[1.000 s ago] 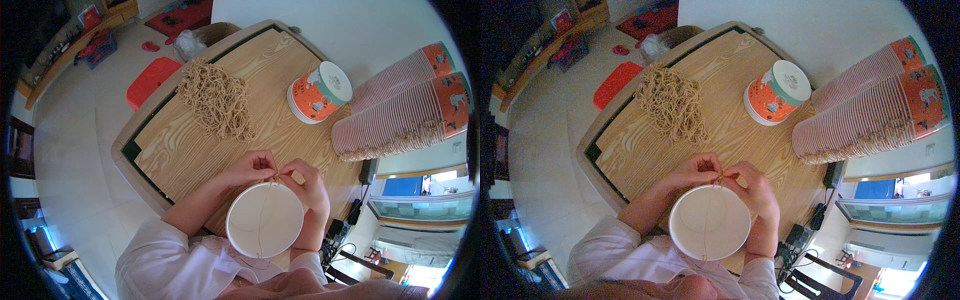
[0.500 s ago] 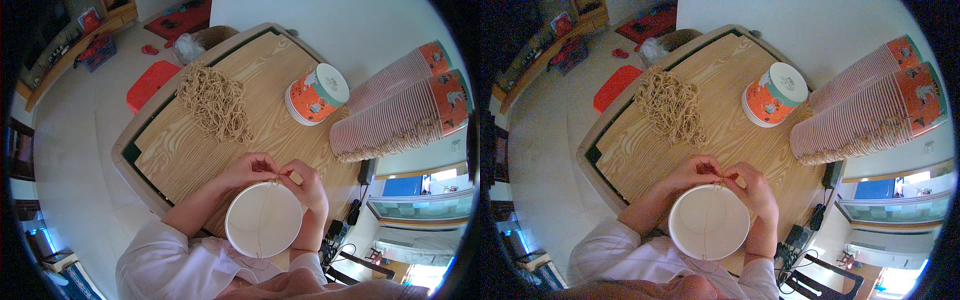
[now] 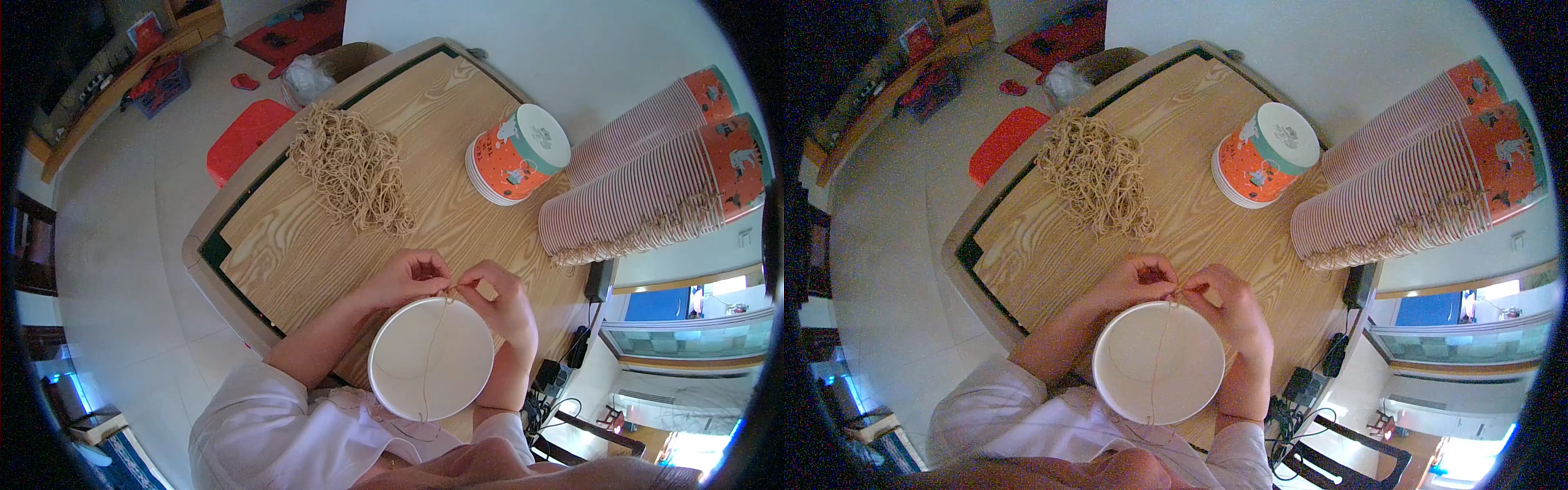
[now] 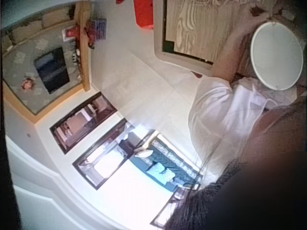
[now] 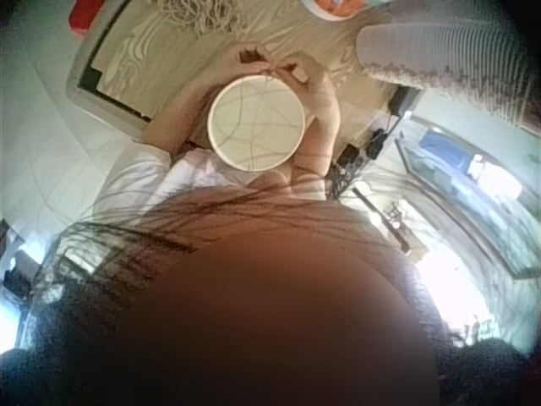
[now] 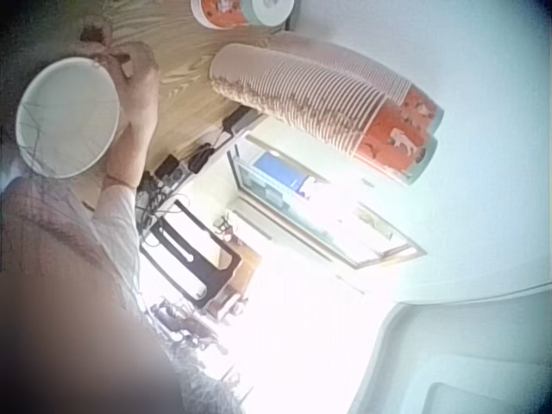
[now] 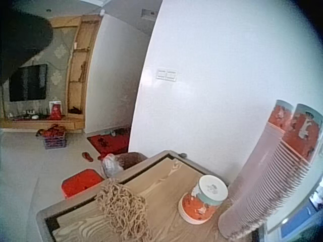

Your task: Securing rubber bands around the rims of paper bowls.

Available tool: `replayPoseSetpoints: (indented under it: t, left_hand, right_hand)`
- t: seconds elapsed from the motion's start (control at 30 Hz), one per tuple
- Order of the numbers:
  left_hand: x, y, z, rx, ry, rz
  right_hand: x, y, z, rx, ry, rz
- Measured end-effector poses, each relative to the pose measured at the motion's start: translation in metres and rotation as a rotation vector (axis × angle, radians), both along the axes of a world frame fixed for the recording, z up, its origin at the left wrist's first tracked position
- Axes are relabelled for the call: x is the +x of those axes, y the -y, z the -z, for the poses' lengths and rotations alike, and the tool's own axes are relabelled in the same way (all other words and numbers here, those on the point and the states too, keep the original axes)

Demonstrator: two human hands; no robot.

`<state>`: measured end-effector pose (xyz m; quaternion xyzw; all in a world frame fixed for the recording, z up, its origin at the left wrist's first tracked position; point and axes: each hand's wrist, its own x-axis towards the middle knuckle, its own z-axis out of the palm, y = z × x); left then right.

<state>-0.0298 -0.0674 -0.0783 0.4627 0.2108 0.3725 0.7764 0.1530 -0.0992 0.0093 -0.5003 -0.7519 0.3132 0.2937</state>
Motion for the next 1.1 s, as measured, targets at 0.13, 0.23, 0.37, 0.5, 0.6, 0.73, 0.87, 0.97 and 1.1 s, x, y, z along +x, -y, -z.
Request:
replayPoseSetpoints:
  t: [0.13, 0.23, 0.37, 0.5, 0.6, 0.73, 0.87, 0.97, 1.1]
  left_hand:
    - [-0.001, -0.001, -0.002, -0.025, -0.019, -0.001]
    - [-0.002, -0.002, -0.002, -0.075, 0.029, 0.030]
    - [0.000, -0.003, 0.003, -0.070, 0.061, 0.013]
    - [0.001, -0.004, 0.004, -0.080, 0.058, 0.006]
    - [0.003, -0.003, 0.006, -0.127, 0.086, -0.003]
    - [0.005, -0.005, 0.013, -0.214, 0.164, 0.018]
    - [0.004, -0.005, 0.011, -0.358, 0.201, 0.000]
    - [0.004, -0.006, 0.013, -0.387, 0.214, -0.007]
    - [0.004, -0.006, 0.016, -0.419, 0.284, -0.004]
  right_hand:
    - [0.001, 0.002, -0.001, -0.066, -0.039, 0.062]
    - [0.002, 0.001, 0.000, -0.074, -0.049, 0.057]
    - [0.000, 0.001, -0.001, -0.058, -0.038, 0.030]
    - [0.002, 0.001, -0.004, 0.001, -0.041, -0.028]
    - [-0.006, 0.005, -0.013, 0.071, -0.054, -0.101]
    - [-0.005, 0.005, -0.016, 0.105, 0.018, -0.134]
    - [-0.002, 0.006, -0.015, 0.040, 0.011, -0.078]
    - [-0.002, 0.004, -0.014, 0.018, 0.042, -0.179]
    - [-0.002, 0.004, -0.012, -0.014, 0.041, -0.215]
